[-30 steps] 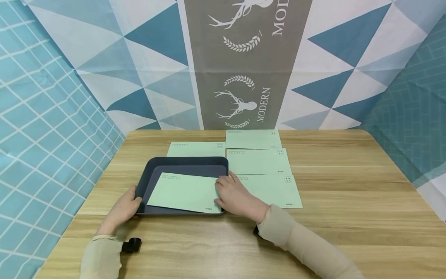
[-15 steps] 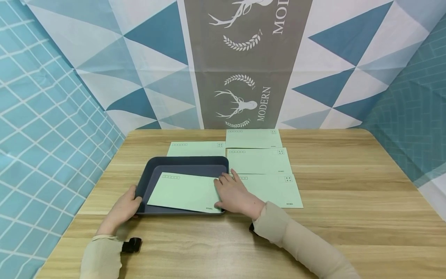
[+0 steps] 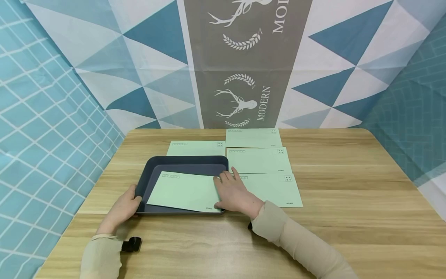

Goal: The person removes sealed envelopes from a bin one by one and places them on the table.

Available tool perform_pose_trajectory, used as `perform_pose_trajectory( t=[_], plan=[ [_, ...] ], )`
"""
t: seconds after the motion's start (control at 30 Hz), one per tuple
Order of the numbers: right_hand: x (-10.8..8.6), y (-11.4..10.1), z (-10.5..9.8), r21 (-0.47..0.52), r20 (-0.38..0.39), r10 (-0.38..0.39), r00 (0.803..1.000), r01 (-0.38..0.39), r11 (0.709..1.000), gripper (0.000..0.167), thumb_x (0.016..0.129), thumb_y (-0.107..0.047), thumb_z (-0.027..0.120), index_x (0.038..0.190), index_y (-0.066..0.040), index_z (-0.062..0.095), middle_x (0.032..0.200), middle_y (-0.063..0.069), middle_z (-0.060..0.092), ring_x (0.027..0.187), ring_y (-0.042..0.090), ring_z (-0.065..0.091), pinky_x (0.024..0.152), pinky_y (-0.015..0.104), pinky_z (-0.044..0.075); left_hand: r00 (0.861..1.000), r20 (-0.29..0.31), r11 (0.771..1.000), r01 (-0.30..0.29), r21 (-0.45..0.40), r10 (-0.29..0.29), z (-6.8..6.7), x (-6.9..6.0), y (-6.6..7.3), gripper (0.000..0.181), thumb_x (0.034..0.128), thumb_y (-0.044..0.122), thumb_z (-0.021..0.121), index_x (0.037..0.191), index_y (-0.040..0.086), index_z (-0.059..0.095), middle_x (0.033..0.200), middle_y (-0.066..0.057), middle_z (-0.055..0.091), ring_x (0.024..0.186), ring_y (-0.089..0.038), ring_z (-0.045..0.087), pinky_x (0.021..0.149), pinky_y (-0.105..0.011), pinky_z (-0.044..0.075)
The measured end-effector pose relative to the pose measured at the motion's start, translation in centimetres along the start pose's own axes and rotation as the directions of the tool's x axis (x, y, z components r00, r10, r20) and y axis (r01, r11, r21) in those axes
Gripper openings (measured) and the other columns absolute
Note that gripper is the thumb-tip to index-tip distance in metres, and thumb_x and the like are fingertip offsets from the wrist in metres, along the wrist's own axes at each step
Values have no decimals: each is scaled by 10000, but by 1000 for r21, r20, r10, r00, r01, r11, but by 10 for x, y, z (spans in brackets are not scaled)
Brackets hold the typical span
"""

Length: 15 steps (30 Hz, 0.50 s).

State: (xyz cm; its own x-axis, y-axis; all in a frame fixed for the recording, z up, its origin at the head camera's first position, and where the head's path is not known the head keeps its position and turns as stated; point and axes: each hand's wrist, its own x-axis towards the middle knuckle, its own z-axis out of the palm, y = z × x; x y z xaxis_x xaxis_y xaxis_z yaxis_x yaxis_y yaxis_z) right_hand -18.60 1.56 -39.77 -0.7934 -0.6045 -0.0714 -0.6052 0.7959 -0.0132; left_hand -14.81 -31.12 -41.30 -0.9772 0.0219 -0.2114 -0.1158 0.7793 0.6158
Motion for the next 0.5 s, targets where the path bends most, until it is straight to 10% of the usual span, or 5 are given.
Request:
perform_pose_trajectory(
  t=[0.5],
  plan=[
    [1,-3,1,1,-71,10,997,-10,1000,930,675,-525,720,1371,-23,360,1293,156,409,1214,300,364,1103,481,148,1000,-9,1000,-9,-9,9,0,-1,1,461,915,89,287,1307,-141,209,1198,-407,386,844,-337,550,522,-301,496]
  ],
)
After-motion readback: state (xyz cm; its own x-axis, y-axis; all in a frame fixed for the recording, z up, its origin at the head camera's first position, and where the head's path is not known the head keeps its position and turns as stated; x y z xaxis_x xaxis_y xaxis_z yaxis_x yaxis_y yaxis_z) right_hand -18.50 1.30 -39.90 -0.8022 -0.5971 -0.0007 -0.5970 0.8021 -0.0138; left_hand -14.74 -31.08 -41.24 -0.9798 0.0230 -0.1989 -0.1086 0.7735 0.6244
